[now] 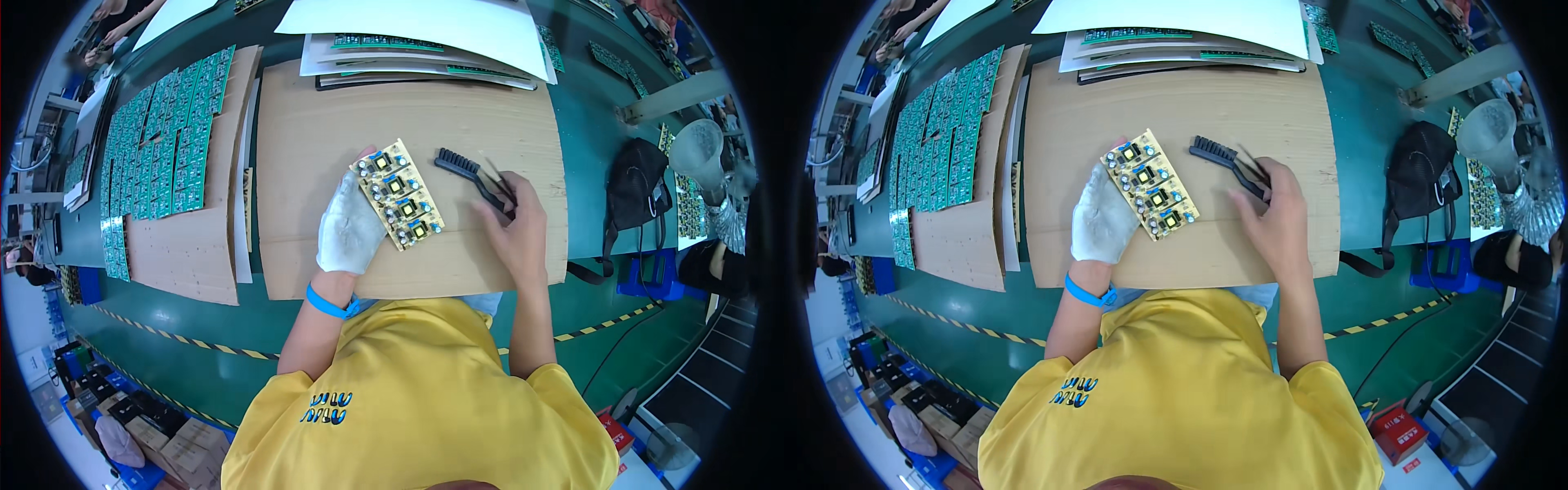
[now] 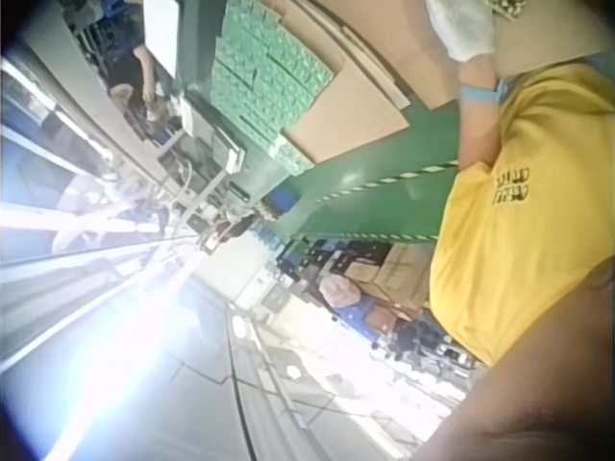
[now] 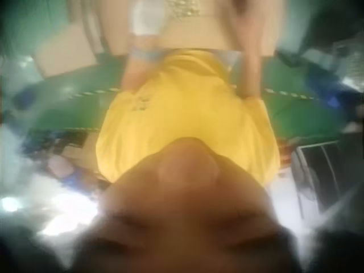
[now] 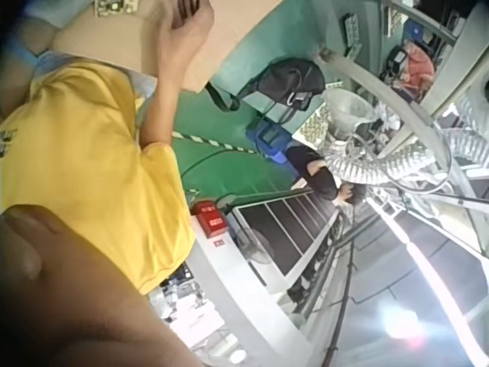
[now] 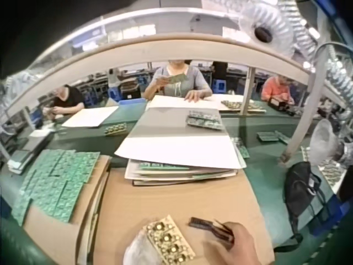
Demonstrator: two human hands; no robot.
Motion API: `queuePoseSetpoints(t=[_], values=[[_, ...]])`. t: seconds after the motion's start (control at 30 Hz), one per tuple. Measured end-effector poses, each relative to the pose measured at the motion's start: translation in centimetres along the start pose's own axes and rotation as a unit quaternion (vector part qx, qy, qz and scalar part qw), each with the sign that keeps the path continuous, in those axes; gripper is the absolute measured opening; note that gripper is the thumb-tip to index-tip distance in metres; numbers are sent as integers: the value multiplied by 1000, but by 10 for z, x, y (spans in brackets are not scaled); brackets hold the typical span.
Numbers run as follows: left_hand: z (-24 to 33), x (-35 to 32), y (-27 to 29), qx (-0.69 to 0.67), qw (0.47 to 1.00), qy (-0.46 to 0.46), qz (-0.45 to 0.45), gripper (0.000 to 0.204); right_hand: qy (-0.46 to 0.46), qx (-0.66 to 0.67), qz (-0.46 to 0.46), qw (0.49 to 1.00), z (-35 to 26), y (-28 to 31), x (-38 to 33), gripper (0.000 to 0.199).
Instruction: Organizing and inspecting green printed circuit boards at a manual assembly station using a brush and tweezers.
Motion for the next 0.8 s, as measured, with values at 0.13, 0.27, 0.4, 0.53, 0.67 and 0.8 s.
queuePoseSetpoints(t=[0.13, 0.27, 0.4, 0.53, 0.67, 0.8], values=[[-2, 1, 4, -17, 1000, 6, -15, 57, 34, -82, -39, 995, 2, -7, 3, 28], [-1, 3, 7, -24, 1000, 9, -14, 56, 70, -142, -20, 987, 0, -7, 12, 23], [-2, 1, 6, -19, 1000, 10, -12, 56, 55, -77, 11, 995, -7, -7, 9, 21], [0, 1, 2, -13, 1000, 11, -11, 56, 62, -76, -8, 995, -8, -11, 11, 24], [-2, 1, 4, -19, 1000, 12, -6, 56, 128, -114, 2, 985, -7, -11, 8, 31], [0, 0, 3, -19, 1000, 11, 0, 57, 193, -101, -8, 976, -19, -14, 4, 32]])
Point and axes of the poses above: each hand's wrist, its own x-axis towards the middle knuckle, its own y-axis out of the back of the hand, z = x × y, the point moved 5 cm from there along x, towards the middle knuckle, and after that the axes turned 9 degrees about y, right-handed, at the moved point
